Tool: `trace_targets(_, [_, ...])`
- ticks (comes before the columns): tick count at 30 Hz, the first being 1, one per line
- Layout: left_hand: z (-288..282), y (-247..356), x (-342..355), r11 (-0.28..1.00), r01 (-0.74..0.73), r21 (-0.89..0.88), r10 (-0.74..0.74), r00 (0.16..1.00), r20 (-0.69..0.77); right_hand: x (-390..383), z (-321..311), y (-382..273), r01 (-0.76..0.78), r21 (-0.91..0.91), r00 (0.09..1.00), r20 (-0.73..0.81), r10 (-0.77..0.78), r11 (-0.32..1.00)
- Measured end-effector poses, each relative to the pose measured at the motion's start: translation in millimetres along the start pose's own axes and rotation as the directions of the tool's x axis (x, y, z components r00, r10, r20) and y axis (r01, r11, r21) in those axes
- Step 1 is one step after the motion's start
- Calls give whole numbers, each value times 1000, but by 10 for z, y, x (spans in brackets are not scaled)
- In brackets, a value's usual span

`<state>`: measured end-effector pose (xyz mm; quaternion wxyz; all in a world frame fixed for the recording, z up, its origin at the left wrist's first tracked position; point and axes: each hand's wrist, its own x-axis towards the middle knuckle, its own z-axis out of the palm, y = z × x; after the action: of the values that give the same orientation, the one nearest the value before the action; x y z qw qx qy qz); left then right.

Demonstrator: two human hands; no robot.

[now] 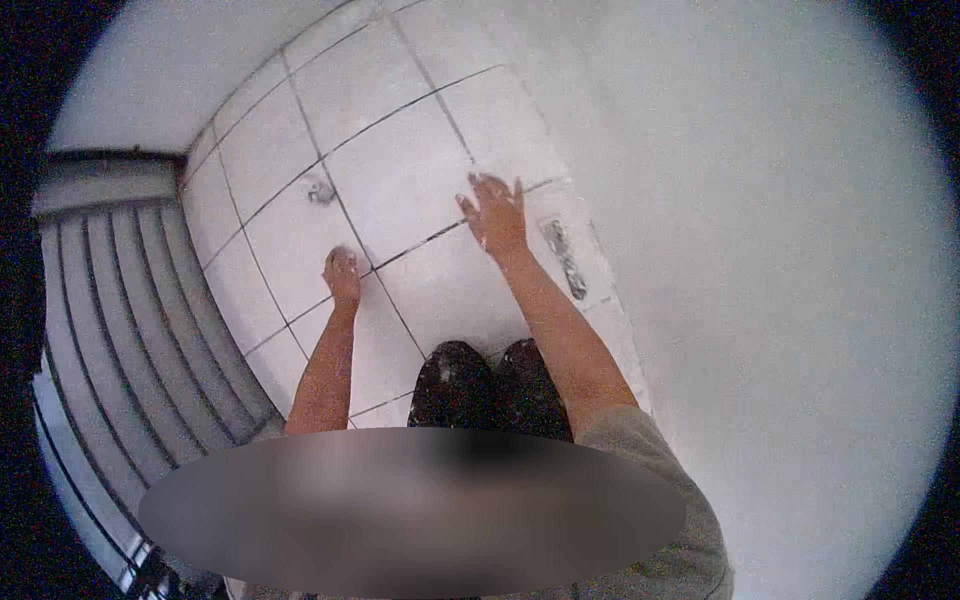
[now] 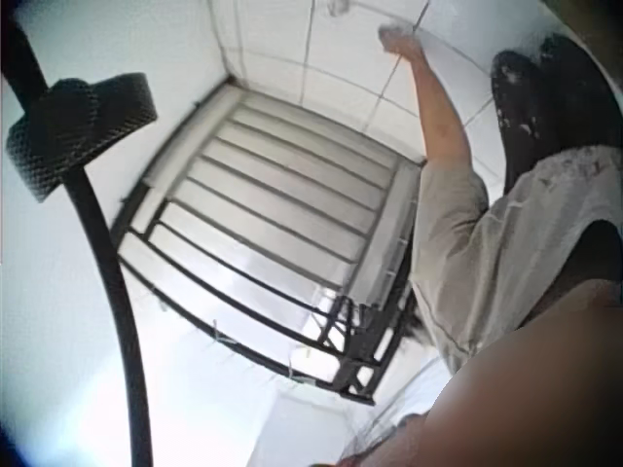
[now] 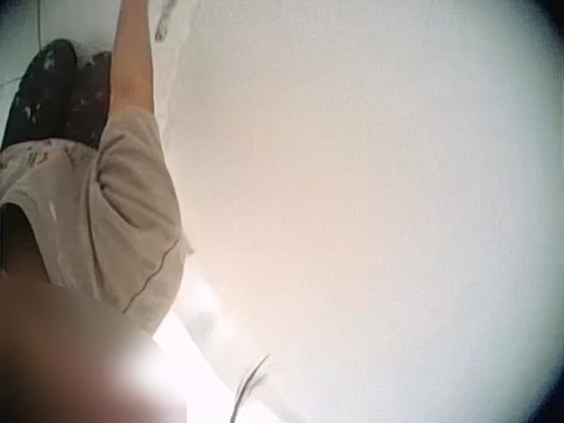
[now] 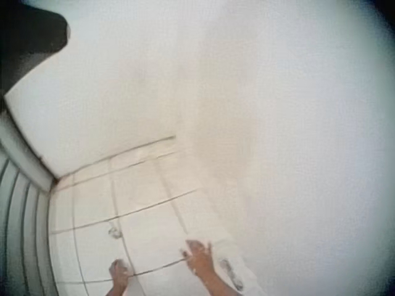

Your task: The person repairs a hole in a white tiled wall by applying putty from a bucket with a scraper.

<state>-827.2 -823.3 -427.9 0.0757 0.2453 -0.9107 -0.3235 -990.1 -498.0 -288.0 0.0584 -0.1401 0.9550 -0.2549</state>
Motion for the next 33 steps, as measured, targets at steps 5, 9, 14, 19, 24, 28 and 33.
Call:
trace_targets(5, [-377, -3, -574, 989, -97, 112, 88, 993, 80, -2047, -1051, 71, -20, 85, 995, 97, 12, 996])
trace_targets(9, [-591, 1006, -1397, 850, 203, -485, -8, 927, 374, -3968, -1777, 442, -271, -26, 959, 83, 272, 962])
trace_targets(14, [-1072, 1943, -2503, 664, 198, -721, 207, 878, 432, -6040, -1889, 627, -685, -88, 727, -17, 686, 723])
trace_targets(19, [-1241, 2170, -2807, 659, 240, -713, 323, 765, 557, -7806, -1557, 679, -963, 89, 211, -337, 918, 254])
trace_targets(24, [-1390, 2500, -2630, 782, -23, -623, 423, 753, 504, -9028, -1285, 941, -948, 312, -220, -512, 830, -59])
trace_targets(28, [-1557, 2754, -2570, 724, -68, -687, 447, 805, 391, -9053, -1561, 1260, -375, 913, -325, -291, 900, 159])
trace_targets(33, [-1765, 2889, -2606, 721, -92, -687, 467, 797, 383, -9118, -2052, 1498, -405, 909, -227, 5, 974, -99])
